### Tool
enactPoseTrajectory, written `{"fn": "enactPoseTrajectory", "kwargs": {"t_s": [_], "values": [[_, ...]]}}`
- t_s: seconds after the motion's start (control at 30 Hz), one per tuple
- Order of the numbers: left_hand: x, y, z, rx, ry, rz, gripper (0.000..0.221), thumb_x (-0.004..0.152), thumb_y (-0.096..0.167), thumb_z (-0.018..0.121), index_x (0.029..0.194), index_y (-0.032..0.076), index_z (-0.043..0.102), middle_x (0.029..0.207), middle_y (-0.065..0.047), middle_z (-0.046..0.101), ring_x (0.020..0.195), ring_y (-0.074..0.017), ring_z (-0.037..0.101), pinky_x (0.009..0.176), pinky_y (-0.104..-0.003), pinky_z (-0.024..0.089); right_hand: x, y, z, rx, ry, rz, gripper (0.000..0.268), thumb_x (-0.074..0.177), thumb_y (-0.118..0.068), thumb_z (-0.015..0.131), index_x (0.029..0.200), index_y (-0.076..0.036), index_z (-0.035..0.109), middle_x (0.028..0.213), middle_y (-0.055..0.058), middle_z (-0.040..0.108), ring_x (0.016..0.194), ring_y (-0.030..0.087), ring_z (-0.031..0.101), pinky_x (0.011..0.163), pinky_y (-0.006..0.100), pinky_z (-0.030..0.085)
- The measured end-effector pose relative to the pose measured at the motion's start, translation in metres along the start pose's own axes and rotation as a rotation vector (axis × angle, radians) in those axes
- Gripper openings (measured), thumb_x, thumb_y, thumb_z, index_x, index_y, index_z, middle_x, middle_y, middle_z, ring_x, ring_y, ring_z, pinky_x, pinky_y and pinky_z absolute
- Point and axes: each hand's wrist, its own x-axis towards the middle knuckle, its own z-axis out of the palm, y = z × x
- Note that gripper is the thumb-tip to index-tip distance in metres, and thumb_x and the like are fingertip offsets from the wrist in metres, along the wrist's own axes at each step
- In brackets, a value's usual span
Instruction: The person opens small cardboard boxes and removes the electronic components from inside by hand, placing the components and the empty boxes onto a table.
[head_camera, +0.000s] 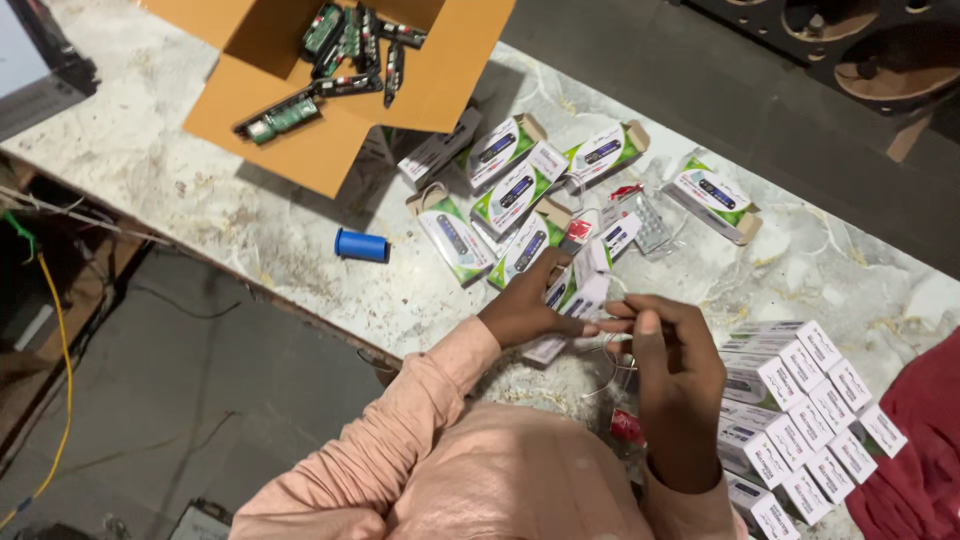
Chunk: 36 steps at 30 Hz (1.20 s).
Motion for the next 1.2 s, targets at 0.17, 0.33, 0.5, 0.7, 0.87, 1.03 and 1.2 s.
{"fn": "enactPoseTrajectory", "kwargs": {"t_s": [0.17,0.33,0.5,0.7,0.87,1.03,1.2], "values": [[-0.005,0.019,0.025,-0.498,0.043,-0.02,0.097,0.065,0.034,0.093,0.139,0.003,0.038,0.128,-0.022,0.058,0.119,-0.0314,0.06,0.1,-0.044,0.053,-0.004,0.066,-0.026,-0.283,-0.136,-0.097,0.055,0.092,-0.014,0.072,0.138,0.002,0.047,0.127,0.012,0.062,0.095,0.011,0.055,0.074,0.026,0.048],[0.006,0.003,0.051,-0.197,0.055,0.174,0.084,0.081,0.035,0.088,0.141,-0.003,0.042,0.132,-0.019,0.057,0.125,-0.0275,0.058,0.105,-0.038,0.048,-0.006,0.091,-0.023,-0.33,-0.117,0.031,0.056,0.089,-0.012,0.08,0.135,0.0,0.05,0.099,0.011,0.057,0.08,0.013,0.049,0.066,0.028,0.043],[0.024,-0.04,-0.024,-0.71,0.516,0.261,0.035,0.095,-0.001,0.052,0.13,0.005,0.052,0.116,-0.009,0.07,0.101,-0.0155,0.071,0.075,-0.028,0.059,-0.005,0.089,-0.02,-0.028,-0.082,0.052,0.052,0.089,-0.011,0.076,0.13,0.0,0.046,0.108,0.008,0.065,0.092,0.01,0.061,0.075,0.026,0.053],[-0.024,-0.026,-0.162,-0.101,1.483,0.001,0.079,0.079,0.009,0.084,0.137,-0.005,0.032,0.133,-0.027,0.055,0.115,-0.03,0.061,0.097,-0.036,0.051,0.003,0.08,-0.021,-0.046,-0.029,0.085,0.049,0.089,-0.01,0.074,0.127,0.0,0.046,0.111,0.007,0.068,0.094,0.011,0.065,0.079,0.027,0.055],[-0.038,0.036,-0.13,0.397,1.271,0.656,0.046,0.09,-0.007,0.073,0.131,-0.006,0.053,0.142,-0.033,0.05,0.122,-0.0335,0.061,0.099,-0.039,0.055,0.0,0.079,-0.016,-0.024,-0.048,0.046,0.05,0.09,-0.01,0.075,0.13,0.0,0.048,0.107,0.008,0.066,0.091,0.011,0.062,0.077,0.028,0.054],[-0.017,0.049,-0.084,-0.132,0.982,0.408,0.03,0.095,-0.001,0.07,0.122,-0.001,0.057,0.096,-0.013,0.076,0.084,-0.0157,0.07,0.075,-0.027,0.053,-0.006,0.074,-0.019,0.035,-0.033,0.033,0.051,0.091,-0.009,0.075,0.133,0.0,0.047,0.11,0.008,0.066,0.093,0.011,0.063,0.079,0.027,0.055],[-0.02,0.026,-0.05,-0.313,0.705,0.344,0.021,0.095,-0.003,0.065,0.115,-0.002,0.06,0.092,-0.01,0.073,0.085,-0.0142,0.072,0.077,-0.028,0.059,-0.007,0.067,-0.02,-0.103,0.127,0.041,0.064,0.084,-0.012,0.08,0.137,0.0,0.046,0.115,0.011,0.065,0.098,0.016,0.066,0.081,0.03,0.057]]}}
